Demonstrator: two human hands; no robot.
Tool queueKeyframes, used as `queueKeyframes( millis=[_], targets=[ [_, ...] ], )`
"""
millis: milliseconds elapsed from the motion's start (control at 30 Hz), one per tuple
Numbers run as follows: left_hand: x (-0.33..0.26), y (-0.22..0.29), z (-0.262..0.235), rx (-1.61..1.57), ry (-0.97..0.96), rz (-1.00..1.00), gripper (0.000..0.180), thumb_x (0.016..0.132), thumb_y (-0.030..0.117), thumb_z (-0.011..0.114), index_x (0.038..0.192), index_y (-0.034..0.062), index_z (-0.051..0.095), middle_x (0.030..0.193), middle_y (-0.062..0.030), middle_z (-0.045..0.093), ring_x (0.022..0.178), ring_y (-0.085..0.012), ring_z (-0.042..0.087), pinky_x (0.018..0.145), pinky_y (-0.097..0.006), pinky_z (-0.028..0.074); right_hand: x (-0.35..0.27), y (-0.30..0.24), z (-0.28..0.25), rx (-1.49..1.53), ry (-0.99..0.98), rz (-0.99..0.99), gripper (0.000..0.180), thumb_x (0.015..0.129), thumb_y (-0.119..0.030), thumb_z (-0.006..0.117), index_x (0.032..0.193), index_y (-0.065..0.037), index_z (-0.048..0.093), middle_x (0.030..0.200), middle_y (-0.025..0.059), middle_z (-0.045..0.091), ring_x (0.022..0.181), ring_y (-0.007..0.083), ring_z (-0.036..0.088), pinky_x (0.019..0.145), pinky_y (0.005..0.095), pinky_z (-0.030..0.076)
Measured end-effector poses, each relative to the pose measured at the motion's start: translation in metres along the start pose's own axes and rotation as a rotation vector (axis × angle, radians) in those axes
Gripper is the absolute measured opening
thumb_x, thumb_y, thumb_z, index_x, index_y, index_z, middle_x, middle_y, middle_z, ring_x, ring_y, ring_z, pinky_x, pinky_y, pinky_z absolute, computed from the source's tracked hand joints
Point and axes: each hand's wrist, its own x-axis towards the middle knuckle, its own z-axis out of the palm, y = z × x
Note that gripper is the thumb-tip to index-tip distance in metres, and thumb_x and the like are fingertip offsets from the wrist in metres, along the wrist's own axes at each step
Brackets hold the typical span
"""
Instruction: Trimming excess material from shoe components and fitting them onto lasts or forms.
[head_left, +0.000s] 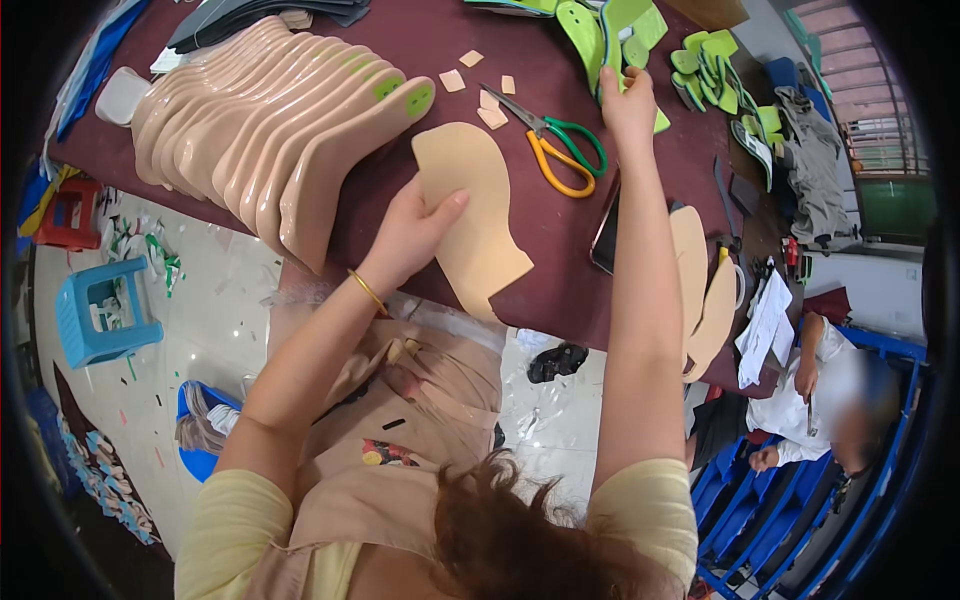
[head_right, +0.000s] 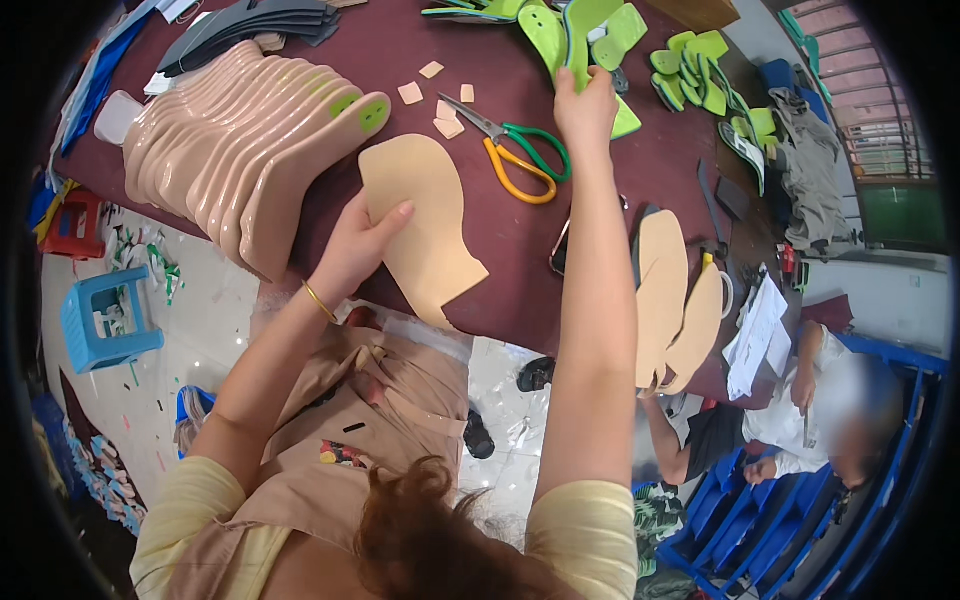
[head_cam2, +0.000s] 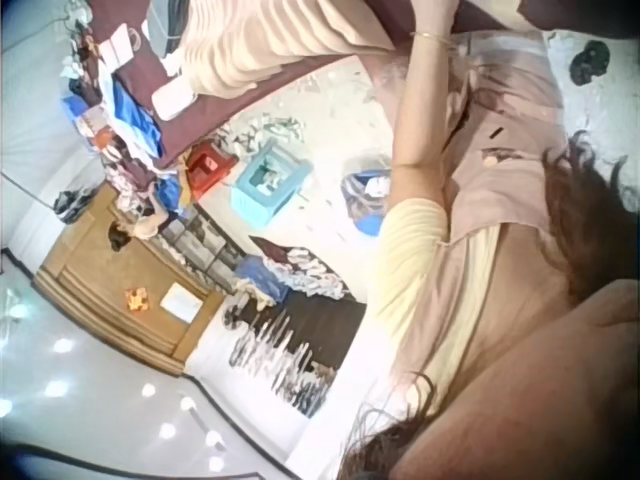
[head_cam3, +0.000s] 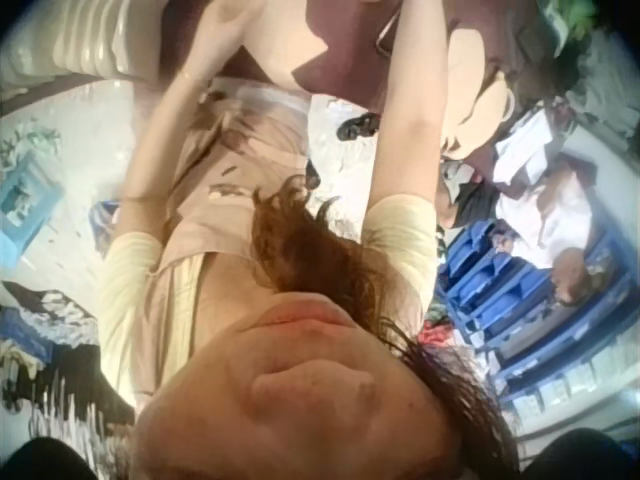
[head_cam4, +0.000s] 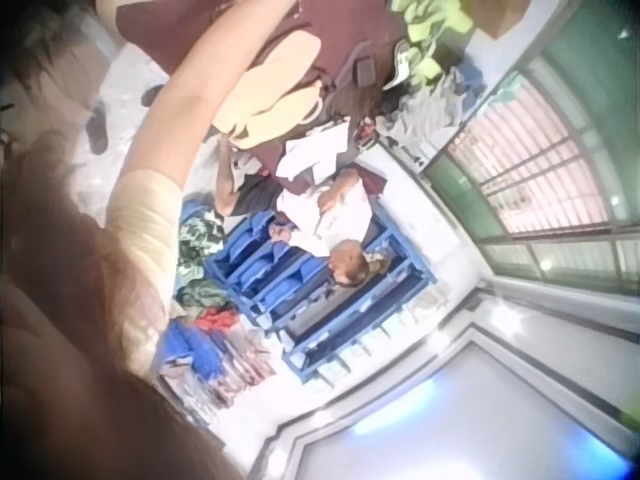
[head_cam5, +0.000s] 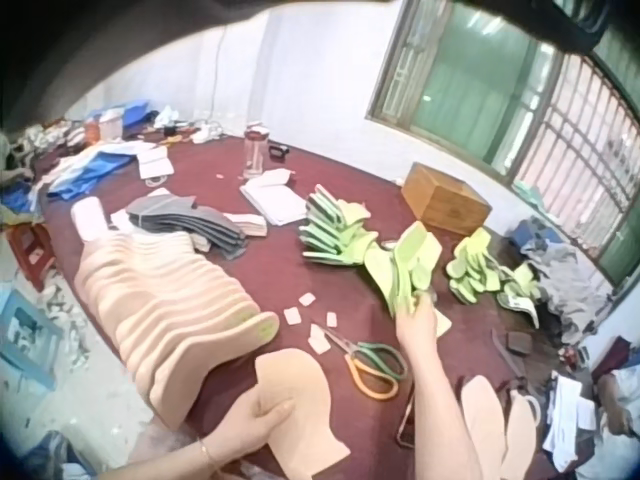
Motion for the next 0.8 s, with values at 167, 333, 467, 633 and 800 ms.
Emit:
queueKeyframes(
  millis=[167,333,467,633,800],
  targets=[
    [0.003,0.006,-0.005,0.429,0.138,0.319,0.051,0.084,0.016,0.061,0.128,-0.0007,0.039,0.113,-0.0204,0.059,0.103,-0.031,0.06,0.084,-0.034,0.046,0.026,-0.007,0.026,-0.272,-0.123,0.284,0.07,0.077,-0.052,0.062,0.128,-0.009,0.044,0.128,0.0172,0.047,0.122,0.0391,0.037,0.096,0.0523,0.035],
    [-0.003,0.007,0.0,0.484,0.164,0.313,0.057,0.084,0.014,0.06,0.131,-0.0037,0.033,0.114,-0.0209,0.058,0.103,-0.0329,0.059,0.086,-0.035,0.046,0.052,0.041,-0.001,-0.179,0.279,0.027,0.04,0.074,-0.039,0.063,0.102,-0.011,0.061,0.115,0.014,0.052,0.109,0.035,0.044,0.087,0.0532,0.039],
    [0.002,0.002,0.001,0.56,0.186,0.304,0.056,0.085,0.013,0.059,0.132,-0.0032,0.032,0.115,-0.0207,0.057,0.103,-0.0324,0.059,0.086,-0.034,0.046,0.071,0.064,-0.033,-0.589,0.418,0.089,0.039,0.072,-0.03,0.065,0.106,-0.012,0.059,0.115,0.0165,0.05,0.106,0.0396,0.044,0.085,0.0521,0.04],
    [0.005,0.008,0.004,0.513,0.143,0.274,0.055,0.085,0.011,0.058,0.132,-0.0018,0.033,0.116,-0.0205,0.056,0.103,-0.0322,0.059,0.086,-0.034,0.046,0.101,0.128,-0.067,-0.783,-0.001,-0.015,0.033,0.077,-0.031,0.066,0.106,-0.014,0.064,0.098,0.0173,0.063,0.09,0.0367,0.062,0.078,0.0505,0.048],
    [0.005,0.006,0.0,0.557,0.181,0.406,0.062,0.084,0.01,0.059,0.136,-0.0009,0.027,0.121,-0.0218,0.052,0.108,-0.0318,0.056,0.089,-0.035,0.044,0.103,0.097,-0.114,0.339,0.41,0.621,0.025,0.084,-0.017,0.059,0.099,0.002,0.059,0.085,0.0179,0.063,0.081,0.0289,0.065,0.067,0.0395,0.056]
  ],
)
